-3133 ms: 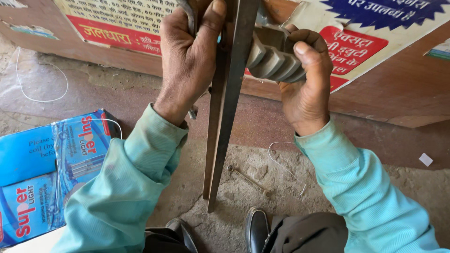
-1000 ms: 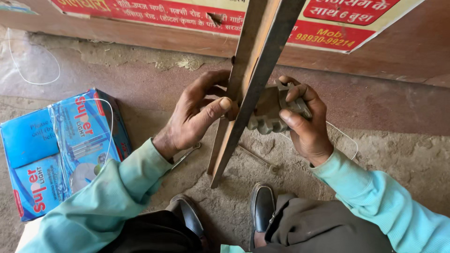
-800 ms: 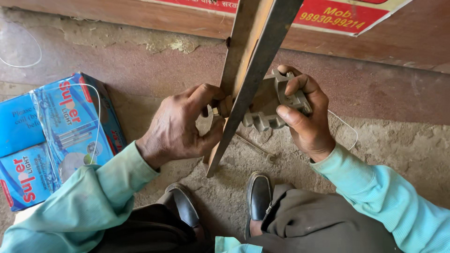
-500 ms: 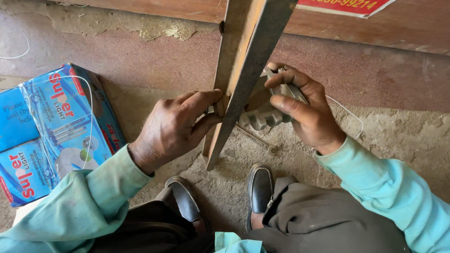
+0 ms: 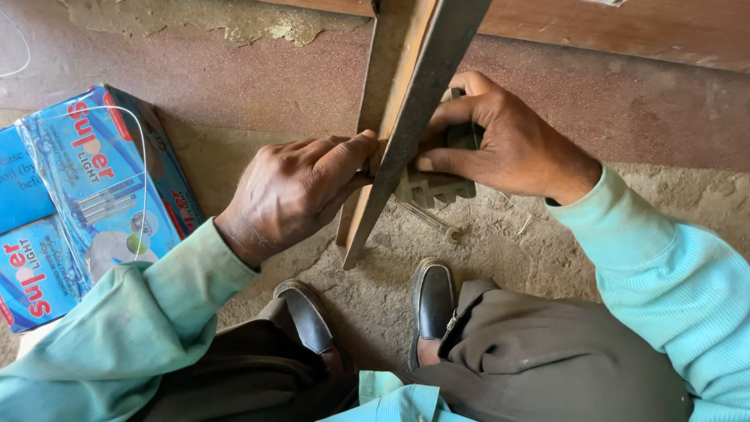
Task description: The person assembles a metal frame by tightening a bolt with a wrench and hammering a nut onto a threaded rod. They then walk to a workbench area and continue hammering the nut onto the rod.
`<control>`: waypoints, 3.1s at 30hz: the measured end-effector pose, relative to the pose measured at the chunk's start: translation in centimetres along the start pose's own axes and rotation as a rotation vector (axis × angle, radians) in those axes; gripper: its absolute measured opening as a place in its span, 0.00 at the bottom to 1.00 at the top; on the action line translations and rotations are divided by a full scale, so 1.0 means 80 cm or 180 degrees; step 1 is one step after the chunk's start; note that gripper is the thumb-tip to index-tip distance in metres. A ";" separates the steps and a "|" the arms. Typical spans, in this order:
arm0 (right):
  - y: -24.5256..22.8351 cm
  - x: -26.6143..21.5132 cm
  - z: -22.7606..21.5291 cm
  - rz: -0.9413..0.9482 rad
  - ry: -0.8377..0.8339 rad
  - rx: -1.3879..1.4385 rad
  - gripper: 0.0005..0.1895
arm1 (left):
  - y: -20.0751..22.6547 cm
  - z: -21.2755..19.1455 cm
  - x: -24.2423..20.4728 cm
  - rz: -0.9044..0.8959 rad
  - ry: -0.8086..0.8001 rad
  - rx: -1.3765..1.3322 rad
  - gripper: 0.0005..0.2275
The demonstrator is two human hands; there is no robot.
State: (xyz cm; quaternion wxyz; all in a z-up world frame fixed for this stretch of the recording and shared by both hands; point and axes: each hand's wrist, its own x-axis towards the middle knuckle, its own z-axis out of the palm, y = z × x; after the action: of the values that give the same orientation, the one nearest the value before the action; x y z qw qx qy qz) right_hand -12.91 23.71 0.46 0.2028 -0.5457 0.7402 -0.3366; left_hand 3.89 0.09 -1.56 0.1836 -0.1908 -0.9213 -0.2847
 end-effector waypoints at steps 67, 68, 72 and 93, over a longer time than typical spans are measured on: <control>0.001 -0.027 0.047 -0.0261 0.0767 -0.0315 0.15 | -0.009 0.012 -0.006 -0.0992 -0.0192 -0.1477 0.17; 0.001 -0.026 0.046 -0.0278 0.0765 -0.0347 0.15 | -0.009 0.008 -0.007 -0.0823 -0.0178 -0.1415 0.15; 0.000 -0.024 0.044 -0.0291 0.0759 -0.0359 0.16 | -0.009 0.003 -0.012 -0.0281 -0.0065 -0.0986 0.12; -0.002 -0.025 0.043 -0.0246 0.0731 -0.0440 0.15 | -0.014 0.042 -0.014 -0.1550 -0.0292 -0.1851 0.18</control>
State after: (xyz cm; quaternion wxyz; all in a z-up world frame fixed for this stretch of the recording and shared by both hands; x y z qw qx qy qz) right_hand -9.85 24.65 -1.99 0.0656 -0.5443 0.7583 -0.3526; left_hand 3.57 0.98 -5.15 0.0073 -0.0231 -0.8277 -0.5607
